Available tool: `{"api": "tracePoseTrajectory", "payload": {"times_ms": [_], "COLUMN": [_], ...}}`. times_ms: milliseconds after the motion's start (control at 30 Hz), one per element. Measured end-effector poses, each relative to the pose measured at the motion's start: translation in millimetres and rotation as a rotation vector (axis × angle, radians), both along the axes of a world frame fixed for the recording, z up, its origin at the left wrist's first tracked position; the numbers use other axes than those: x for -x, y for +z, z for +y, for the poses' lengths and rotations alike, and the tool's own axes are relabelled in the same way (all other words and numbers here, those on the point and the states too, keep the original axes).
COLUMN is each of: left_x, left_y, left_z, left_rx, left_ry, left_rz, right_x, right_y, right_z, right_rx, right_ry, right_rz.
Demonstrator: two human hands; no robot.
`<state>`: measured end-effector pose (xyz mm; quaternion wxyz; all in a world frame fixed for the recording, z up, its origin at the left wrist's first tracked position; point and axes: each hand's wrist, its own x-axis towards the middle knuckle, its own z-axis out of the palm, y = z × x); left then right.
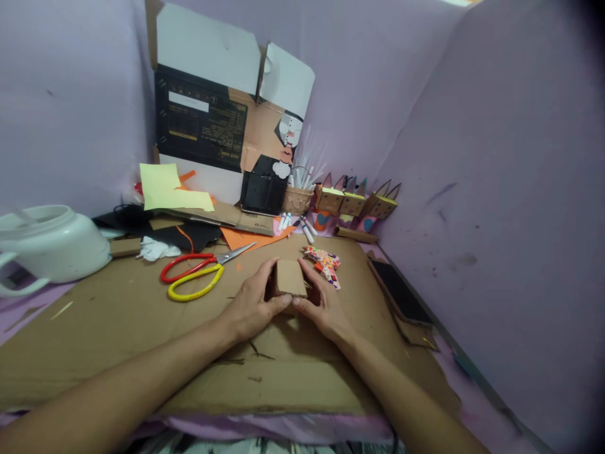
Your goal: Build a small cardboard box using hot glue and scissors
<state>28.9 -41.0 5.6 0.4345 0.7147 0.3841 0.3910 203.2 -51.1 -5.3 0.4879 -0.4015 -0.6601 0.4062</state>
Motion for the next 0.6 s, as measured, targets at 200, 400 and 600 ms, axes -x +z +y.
{"api": "tracePoseTrajectory", "payload": {"times_ms": [200, 400, 600], "left_x": [0.1, 0.8, 1.3], "left_y": [5.6, 11.4, 10.9], "left_z": [-2.4, -2.9, -4.2], "left_rx": [-0.05, -0.074, -0.073], "left_ry": [0.014, -0.001, -0.009], "left_rz": [0.091, 0.135, 0.125], "right_x": [0.2, -0.1, 0.4], "right_y": [2.0, 2.2, 1.5], "right_z": [0.2, 0.4, 0.7], "right_rx": [0.009, 0.006, 0.011], "right_ry": [0.019, 0.016, 0.018], "right_rz": [0.005, -0.009, 0.011]}}
